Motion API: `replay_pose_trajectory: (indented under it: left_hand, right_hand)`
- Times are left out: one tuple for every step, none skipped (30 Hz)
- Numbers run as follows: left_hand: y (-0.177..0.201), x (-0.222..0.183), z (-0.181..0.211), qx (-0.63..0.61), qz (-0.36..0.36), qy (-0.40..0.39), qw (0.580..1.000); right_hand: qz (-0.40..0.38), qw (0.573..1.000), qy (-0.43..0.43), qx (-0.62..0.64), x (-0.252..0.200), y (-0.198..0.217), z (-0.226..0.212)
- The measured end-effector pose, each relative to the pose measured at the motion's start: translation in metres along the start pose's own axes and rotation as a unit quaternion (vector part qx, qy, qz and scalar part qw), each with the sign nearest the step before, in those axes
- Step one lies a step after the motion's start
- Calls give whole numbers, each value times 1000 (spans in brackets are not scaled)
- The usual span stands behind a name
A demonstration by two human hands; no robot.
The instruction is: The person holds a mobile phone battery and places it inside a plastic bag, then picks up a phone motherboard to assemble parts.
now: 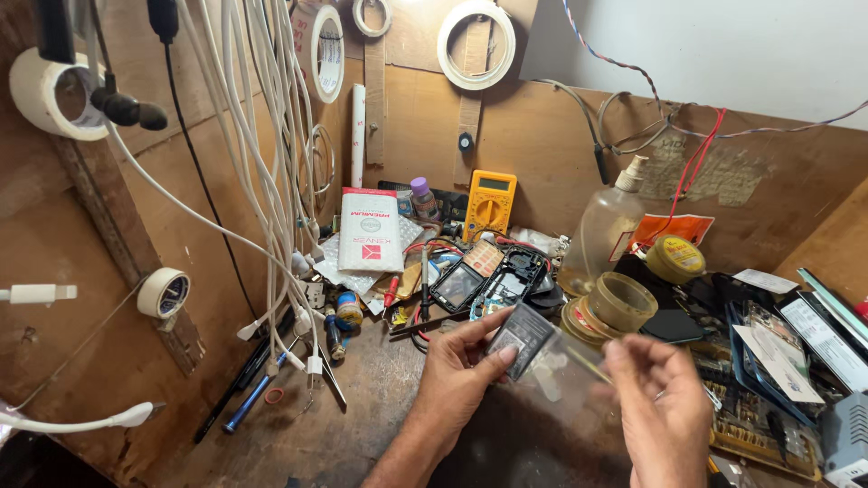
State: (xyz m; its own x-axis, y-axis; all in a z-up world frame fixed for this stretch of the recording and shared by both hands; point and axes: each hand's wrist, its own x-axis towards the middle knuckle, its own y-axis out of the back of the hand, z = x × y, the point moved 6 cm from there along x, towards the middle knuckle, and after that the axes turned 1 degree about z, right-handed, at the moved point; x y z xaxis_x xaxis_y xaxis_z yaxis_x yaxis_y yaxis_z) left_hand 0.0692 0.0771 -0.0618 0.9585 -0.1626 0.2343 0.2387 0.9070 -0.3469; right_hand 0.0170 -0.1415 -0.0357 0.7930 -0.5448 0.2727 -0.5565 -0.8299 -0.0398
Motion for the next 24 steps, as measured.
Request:
replay_pose_trajectory:
  left_hand:
    - [-1, -1, 2, 2, -2, -12, 1000]
    - [-3, -1, 6, 4, -3, -25, 1000]
    - [-4, -1, 10, 7, -6, -38, 999]
    - [-6, -3, 15, 15, -11, -46, 999]
    - [-7, -6, 19, 23, -17, -55, 998]
    - [-9, -8, 23, 31, -23, -63, 997]
    - [-10, -9, 25, 41, -28, -56, 997]
    - [-11, -10, 26, 52, -33, -50, 997]
    - [-12, -10, 26, 62, -38, -43, 996]
    - [-12, -10, 26, 49, -34, -36, 998]
    - [-12, -10, 25, 35, -29, -30, 999]
    - [-11, -10, 25, 22, -25, -23, 999]
    - [-11, -10, 22, -2, -29, 5, 1000]
    - [-11, -10, 19, -26, -32, 33, 999]
    - [-12, -9, 17, -50, -36, 61, 996]
    - [-14, -10, 15, -66, -48, 91, 993]
    - [-16, -12, 12, -83, -59, 122, 987]
    - [-18, -14, 9, -101, -70, 152, 981]
    - [-21, -15, 9, -121, -96, 169, 973]
    - [-23, -18, 8, -142, -122, 186, 965]
    - [-26, -20, 7, -162, -148, 202, 954]
    - [-27, -21, 6, -184, -151, 219, 946]
    - [-28, -22, 4, -206, -154, 235, 937]
    - [-27, -23, 2, -227, -157, 251, 928]
  right_hand:
    - [-20, 999, 45, -14, -3, -4, -12]
    - [-39, 995, 90, -28, -5, -7, -26]
    - [-59, 988, 135, -42, -6, -12, -39]
    - [-105, 984, 129, -69, -5, -20, -45]
    - [-151, 976, 124, -97, -3, -27, -50]
    - [-197, 965, 117, -125, -3, -33, -53]
    - [-232, 960, 87, -134, -4, -38, -50]
    - [-266, 952, 56, -142, -5, -43, -46]
    - [-301, 941, 25, -150, -6, -48, -40]
    - [-290, 947, -2, -138, -6, -46, -35]
    - [-280, 951, -27, -125, -6, -44, -28]
    - [-270, 955, -53, -112, -6, -42, -22]
    - [-238, 966, -64, -82, -5, -39, -16]
    - [-206, 974, -75, -52, -3, -36, -11]
    - [-172, 981, -86, -22, -1, -32, -7]
    - [-150, 985, -75, -29, 1, -29, -6]
    - [-127, 989, -63, -37, 3, -25, -7]
    - [-104, 992, -52, -45, 4, -22, -9]
    - [-94, 993, -39, -64, 6, -22, -13]
    - [-85, 993, -27, -83, 6, -22, -17]
    - [-76, 992, -14, -102, 6, -22, -22]
    - [-70, 989, -1, -131, 6, -24, -27]
    - [-64, 985, 13, -160, 6, -25, -33]
    - [-58, 980, 27, -189, 6, -27, -39]
